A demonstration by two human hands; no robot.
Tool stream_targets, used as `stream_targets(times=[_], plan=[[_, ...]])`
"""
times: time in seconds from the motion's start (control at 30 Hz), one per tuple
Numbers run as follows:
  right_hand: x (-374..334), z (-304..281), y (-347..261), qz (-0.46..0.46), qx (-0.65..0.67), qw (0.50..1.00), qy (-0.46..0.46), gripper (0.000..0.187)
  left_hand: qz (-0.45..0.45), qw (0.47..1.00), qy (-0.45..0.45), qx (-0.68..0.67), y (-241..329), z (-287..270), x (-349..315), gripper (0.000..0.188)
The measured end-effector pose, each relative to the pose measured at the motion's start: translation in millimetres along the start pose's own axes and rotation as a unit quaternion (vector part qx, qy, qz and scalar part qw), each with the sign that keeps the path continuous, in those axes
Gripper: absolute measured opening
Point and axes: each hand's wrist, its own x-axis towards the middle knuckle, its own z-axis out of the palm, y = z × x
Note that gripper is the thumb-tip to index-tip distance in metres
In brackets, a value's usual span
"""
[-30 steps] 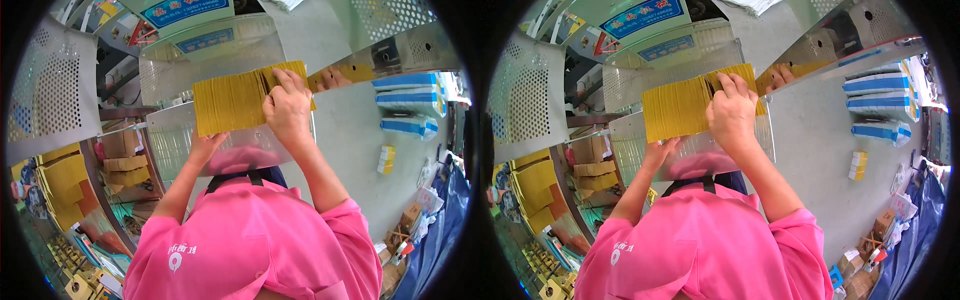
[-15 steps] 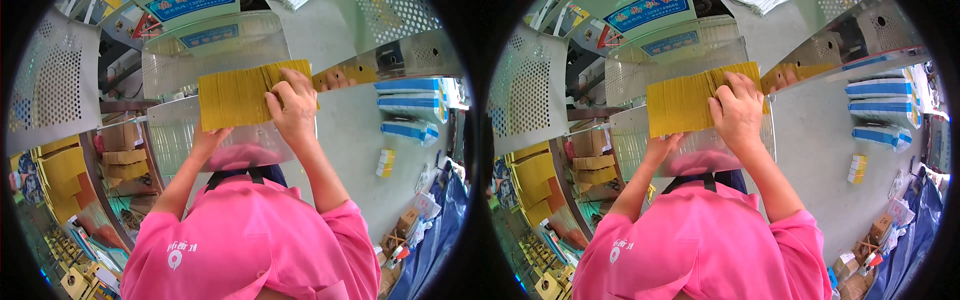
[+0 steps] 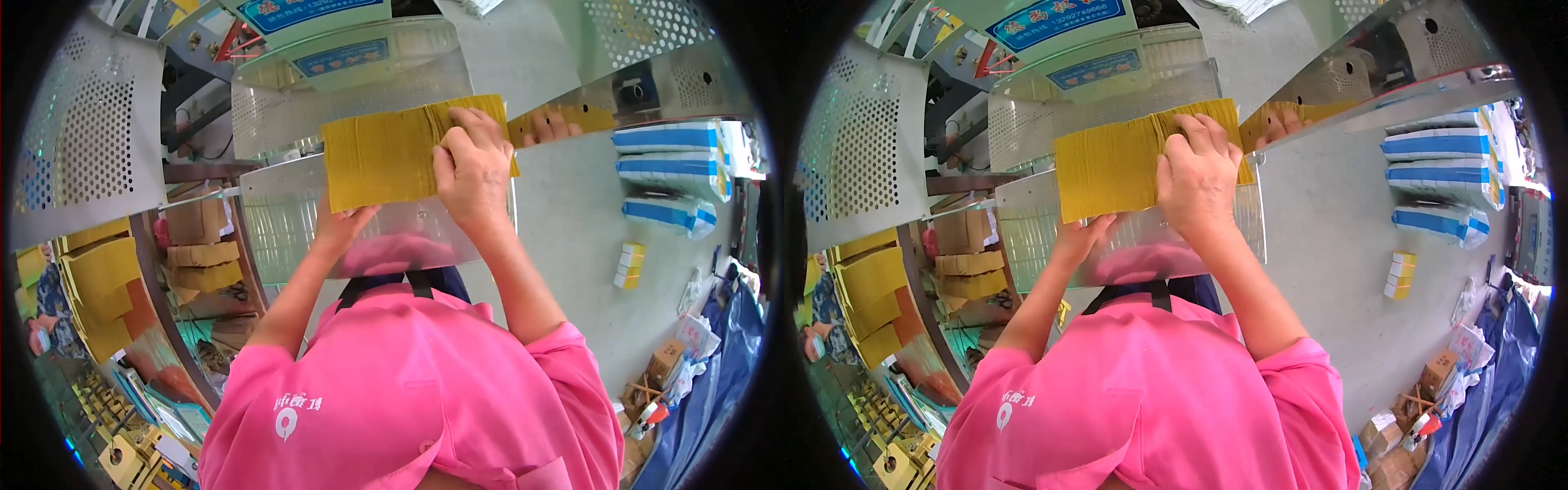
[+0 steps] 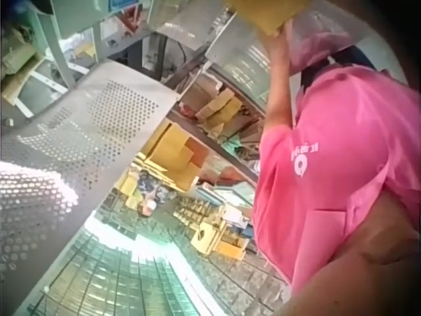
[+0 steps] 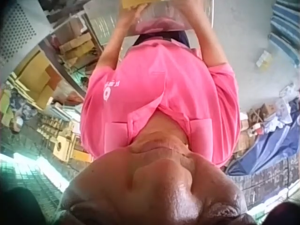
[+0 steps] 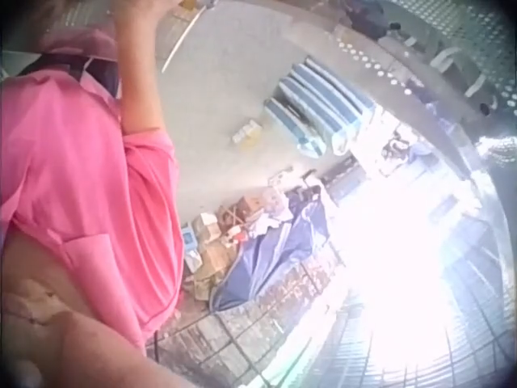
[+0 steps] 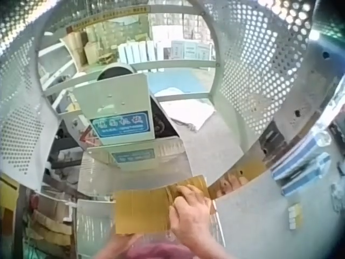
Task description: The recorder is weighing and bundling stacks of yellow paper using a digital scale and a bundling machine.
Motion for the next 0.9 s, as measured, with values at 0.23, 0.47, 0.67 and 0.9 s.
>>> stream_targets(times=[0.23, 0.47, 0.67, 0.9], plan=[[-66, -48, 42, 0.082, 0.183, 0.977, 0.07, 0.019, 0.02, 0.987, -0.014, 0.159, 5, -4, -2, 0.03], [-87, 2, 94, 0.314, 0.424, 0.849, -0.03, 0.04, 0.084, 0.991, -0.032, 0.099, -29, -23, 22, 0.032], [-66, 10, 89, 0.204, 0.313, 0.925, -0.072, 0.031, 0.04, 0.999, -0.009, 0.014, 29, -14, 32, 0.039], [-42, -1, 70, 0.251, 0.248, 0.906, -0.235, 0.049, -0.2, 0.969, -0.042, 0.142, 55, -41, 26, 0.062]])
